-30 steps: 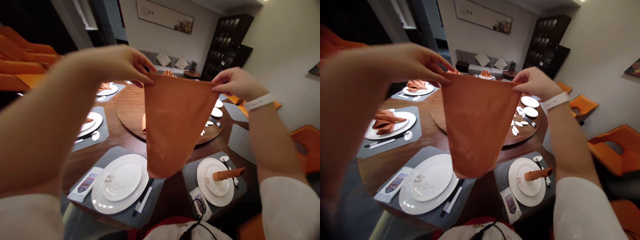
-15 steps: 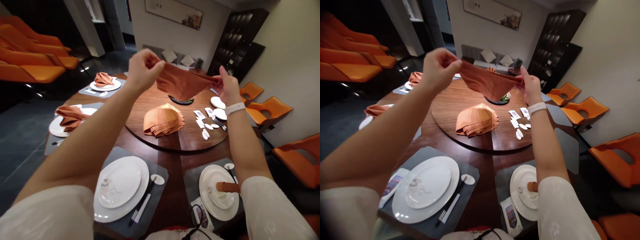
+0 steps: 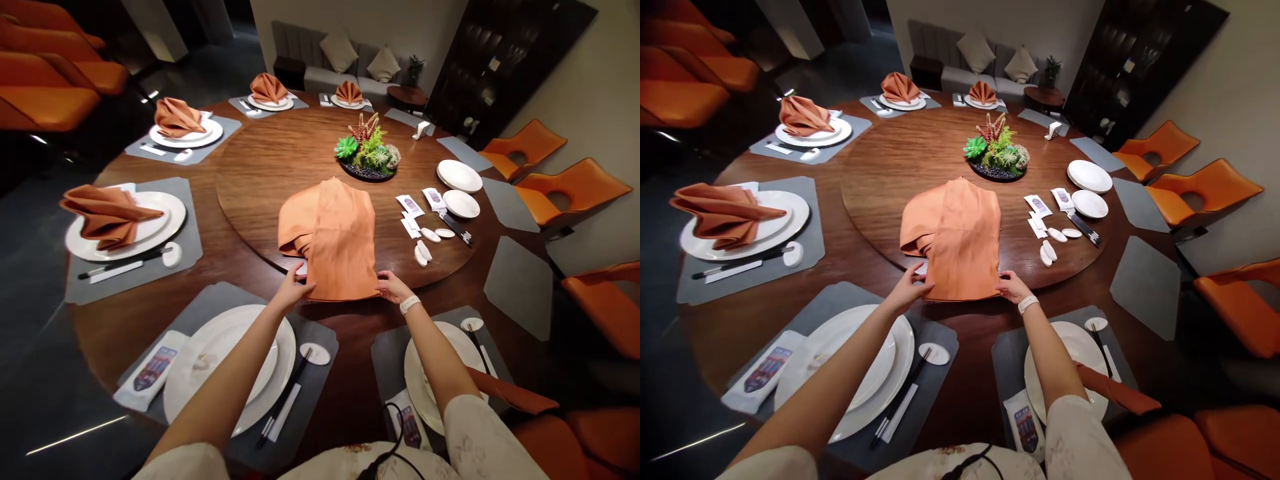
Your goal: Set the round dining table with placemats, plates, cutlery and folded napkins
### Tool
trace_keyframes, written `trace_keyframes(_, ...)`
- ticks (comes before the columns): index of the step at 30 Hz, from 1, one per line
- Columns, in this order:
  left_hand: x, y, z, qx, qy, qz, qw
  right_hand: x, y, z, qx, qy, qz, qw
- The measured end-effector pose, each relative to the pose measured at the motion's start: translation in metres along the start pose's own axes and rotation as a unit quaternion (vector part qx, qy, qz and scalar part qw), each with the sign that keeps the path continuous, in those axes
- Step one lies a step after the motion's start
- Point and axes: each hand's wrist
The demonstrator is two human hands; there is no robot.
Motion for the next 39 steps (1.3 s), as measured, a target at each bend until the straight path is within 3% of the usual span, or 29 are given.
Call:
trace_keyframes(2, 0.006, 0.001, 0.003, 0.015, -0.006, 0.084, 0.996, 0.004, 0.004, -0.002, 0.032, -0.023, -0.01, 0.999)
trace_keyframes(5, 0.008, 0.005, -0.006, -0.05, 0.034, 0.155, 0.986, 0.012, 0.004, 0.006, 0.15, -0.066, -0.033, 0.986)
trace_keyframes(7, 0.004, 0.008, -0.013, -0.134, 0.102, 0.139, 0.976, 0.016, 0.0, 0.012, 0.246, -0.118, -0.076, 0.959)
trace_keyframes(9, -0.001, 0.011, -0.018, -0.22, 0.193, 0.099, 0.951, 0.018, -0.003, 0.014, 0.318, -0.21, -0.139, 0.914)
trace_keyframes(12, -0.005, 0.015, -0.016, -0.31, 0.313, 0.054, 0.896, 0.017, -0.006, 0.006, 0.357, -0.369, -0.199, 0.835)
trace_keyframes(14, -0.004, 0.014, -0.007, -0.332, 0.363, 0.045, 0.87, 0.016, -0.006, -0.005, 0.366, -0.443, -0.194, 0.795)
trace_keyframes(16, 0.001, 0.011, 0.006, -0.336, 0.394, 0.048, 0.854, 0.017, -0.007, -0.02, 0.387, -0.467, -0.158, 0.779)
trace_keyframes(18, 0.007, 0.004, 0.021, -0.341, 0.398, 0.064, 0.849, 0.02, -0.009, -0.035, 0.398, -0.454, -0.112, 0.789)
trace_keyframes(20, 0.012, -0.004, 0.032, -0.342, 0.375, 0.102, 0.855, 0.025, -0.012, -0.046, 0.377, -0.427, -0.083, 0.818)
trace_keyframes(23, 0.013, -0.01, 0.039, -0.297, 0.337, 0.148, 0.881, 0.031, -0.014, -0.05, 0.312, -0.388, -0.092, 0.862)
trace_keyframes(27, 0.004, 0.006, 0.038, -0.213, 0.292, 0.079, 0.929, 0.032, 0.004, -0.039, 0.227, -0.314, -0.123, 0.914)
trace_keyframes(30, -0.001, 0.03, 0.039, -0.161, 0.231, 0.037, 0.959, 0.029, 0.024, -0.028, 0.126, -0.275, -0.16, 0.94)
trace_keyframes(33, -0.002, 0.048, 0.042, -0.09, 0.192, 0.02, 0.977, 0.027, 0.039, -0.016, 0.063, -0.317, -0.189, 0.927)
trace_keyframes(36, 0.0, 0.054, 0.041, -0.059, 0.176, 0.007, 0.983, 0.025, 0.047, -0.006, 0.076, -0.412, -0.18, 0.89)
trace_keyframes(39, 0.001, 0.051, 0.035, -0.012, 0.127, 0.083, 0.988, 0.023, 0.047, -0.001, 0.14, -0.433, -0.194, 0.869)
Point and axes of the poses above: each hand's wrist, its own y-axis towards the middle knuckle, its own x-axis out of the back of the hand, z = x × y, and after that the axes turned 12 degrees about -y, right-handed
